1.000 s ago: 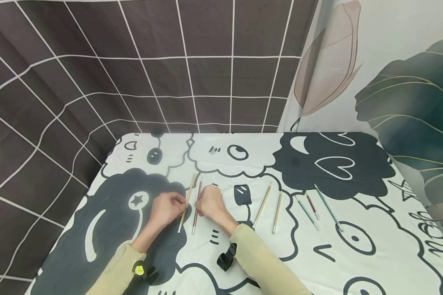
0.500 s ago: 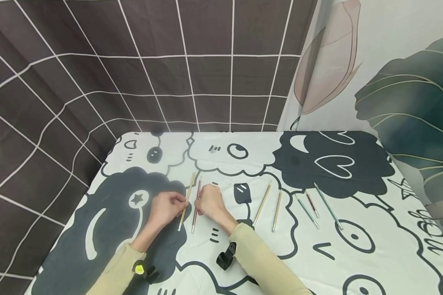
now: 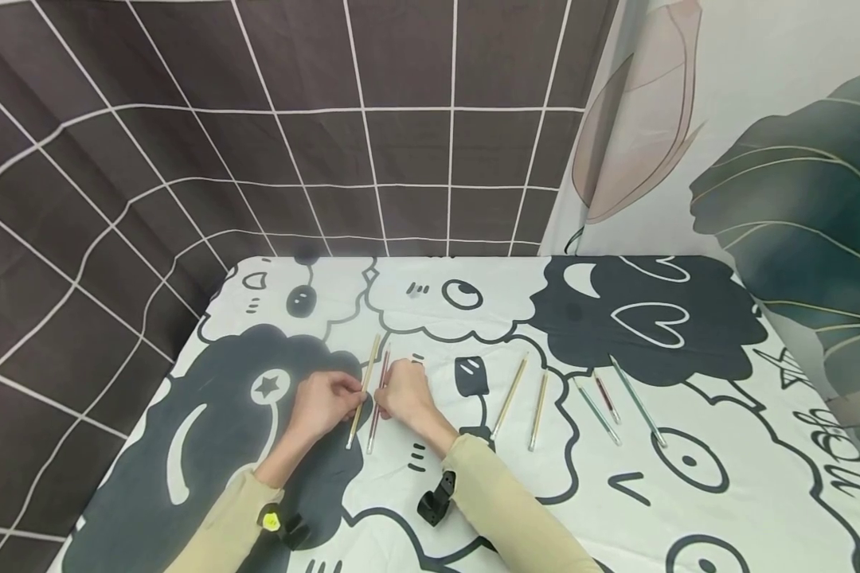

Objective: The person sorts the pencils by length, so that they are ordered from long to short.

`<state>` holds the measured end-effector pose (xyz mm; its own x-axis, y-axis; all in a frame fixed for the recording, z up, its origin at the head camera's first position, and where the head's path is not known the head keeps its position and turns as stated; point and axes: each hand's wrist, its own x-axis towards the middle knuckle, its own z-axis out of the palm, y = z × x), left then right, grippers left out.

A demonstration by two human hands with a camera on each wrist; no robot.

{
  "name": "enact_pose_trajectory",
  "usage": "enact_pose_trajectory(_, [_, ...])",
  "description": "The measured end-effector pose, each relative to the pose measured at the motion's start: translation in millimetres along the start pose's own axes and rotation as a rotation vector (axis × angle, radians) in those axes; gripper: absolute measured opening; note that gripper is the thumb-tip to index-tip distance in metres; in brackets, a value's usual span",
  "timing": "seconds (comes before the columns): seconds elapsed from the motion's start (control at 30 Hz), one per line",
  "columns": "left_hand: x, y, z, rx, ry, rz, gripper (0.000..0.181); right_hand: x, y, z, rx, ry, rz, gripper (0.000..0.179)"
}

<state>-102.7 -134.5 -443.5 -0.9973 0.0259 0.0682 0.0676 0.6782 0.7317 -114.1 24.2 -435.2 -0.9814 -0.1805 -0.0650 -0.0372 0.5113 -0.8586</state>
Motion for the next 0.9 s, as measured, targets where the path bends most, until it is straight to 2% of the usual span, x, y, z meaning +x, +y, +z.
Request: enact_pose_trajectory(0.9, [-0.6, -0.4, -1.3, -0.022, -0.016, -0.013, 0.006, -3.1, 1.3, -2.9, 0.059, -0.014, 0.023, 0.005])
